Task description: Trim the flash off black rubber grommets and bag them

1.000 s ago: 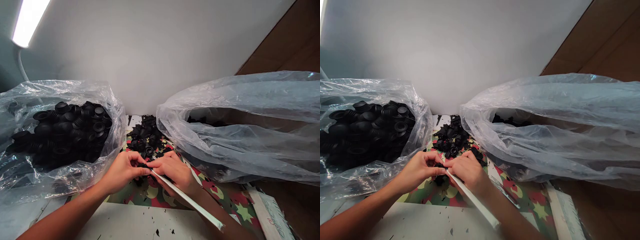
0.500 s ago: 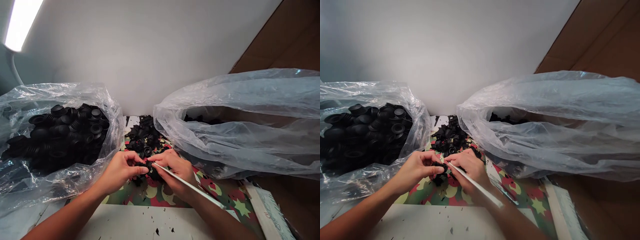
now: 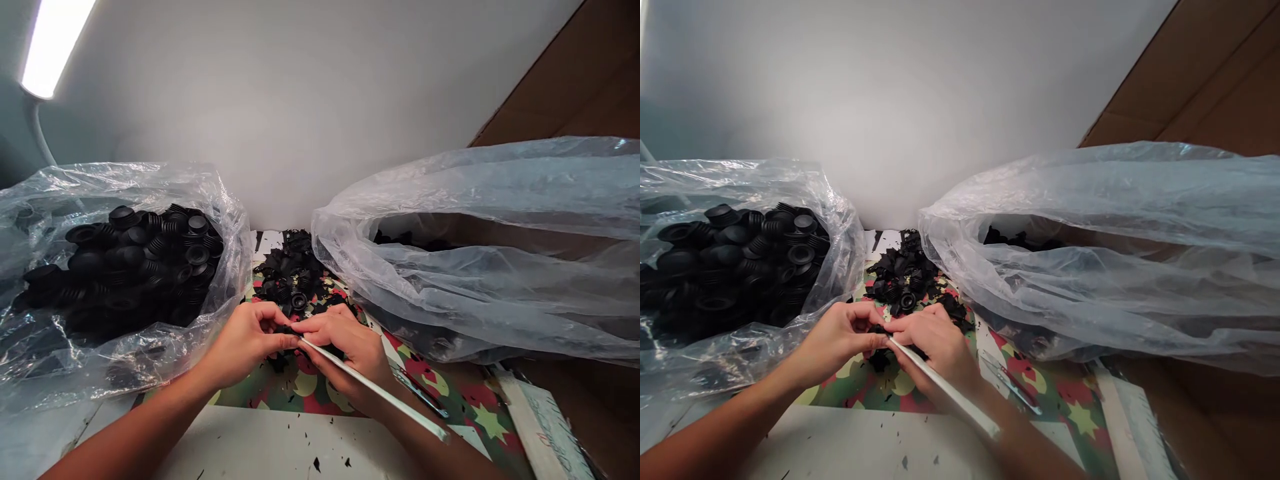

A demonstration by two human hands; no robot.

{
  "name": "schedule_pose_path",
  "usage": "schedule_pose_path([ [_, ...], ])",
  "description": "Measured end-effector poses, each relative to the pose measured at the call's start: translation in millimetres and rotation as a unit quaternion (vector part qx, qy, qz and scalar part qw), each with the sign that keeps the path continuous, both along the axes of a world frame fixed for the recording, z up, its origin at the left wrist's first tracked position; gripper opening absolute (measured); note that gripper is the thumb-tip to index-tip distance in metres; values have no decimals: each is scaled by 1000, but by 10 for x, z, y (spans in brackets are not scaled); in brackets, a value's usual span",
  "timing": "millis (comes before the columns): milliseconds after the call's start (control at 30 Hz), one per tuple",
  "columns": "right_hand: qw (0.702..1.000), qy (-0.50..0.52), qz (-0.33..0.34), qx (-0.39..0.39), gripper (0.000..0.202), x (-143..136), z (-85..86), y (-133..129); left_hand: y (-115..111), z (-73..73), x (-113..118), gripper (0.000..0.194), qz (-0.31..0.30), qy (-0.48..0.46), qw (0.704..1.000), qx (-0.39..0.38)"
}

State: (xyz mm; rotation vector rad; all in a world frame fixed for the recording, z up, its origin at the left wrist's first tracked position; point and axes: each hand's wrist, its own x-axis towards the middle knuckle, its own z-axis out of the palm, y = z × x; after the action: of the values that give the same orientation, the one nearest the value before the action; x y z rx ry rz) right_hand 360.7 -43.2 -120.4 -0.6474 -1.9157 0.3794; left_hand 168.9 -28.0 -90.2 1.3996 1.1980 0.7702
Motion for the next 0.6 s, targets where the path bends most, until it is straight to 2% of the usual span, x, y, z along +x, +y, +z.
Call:
schedule_pose_path([
  [133,1000,-11,-12,7,14,-14,-5,-8,-8,-7,5,17,1,7,1000,18],
  [400,995,11,-69,72,18,-136,-114,-13,-21,-38,15,20,1,30,999,43],
  [600,995,28,-76,-61,16,-38,17,-38,-21,-22,12,21,3,3,1000,1],
])
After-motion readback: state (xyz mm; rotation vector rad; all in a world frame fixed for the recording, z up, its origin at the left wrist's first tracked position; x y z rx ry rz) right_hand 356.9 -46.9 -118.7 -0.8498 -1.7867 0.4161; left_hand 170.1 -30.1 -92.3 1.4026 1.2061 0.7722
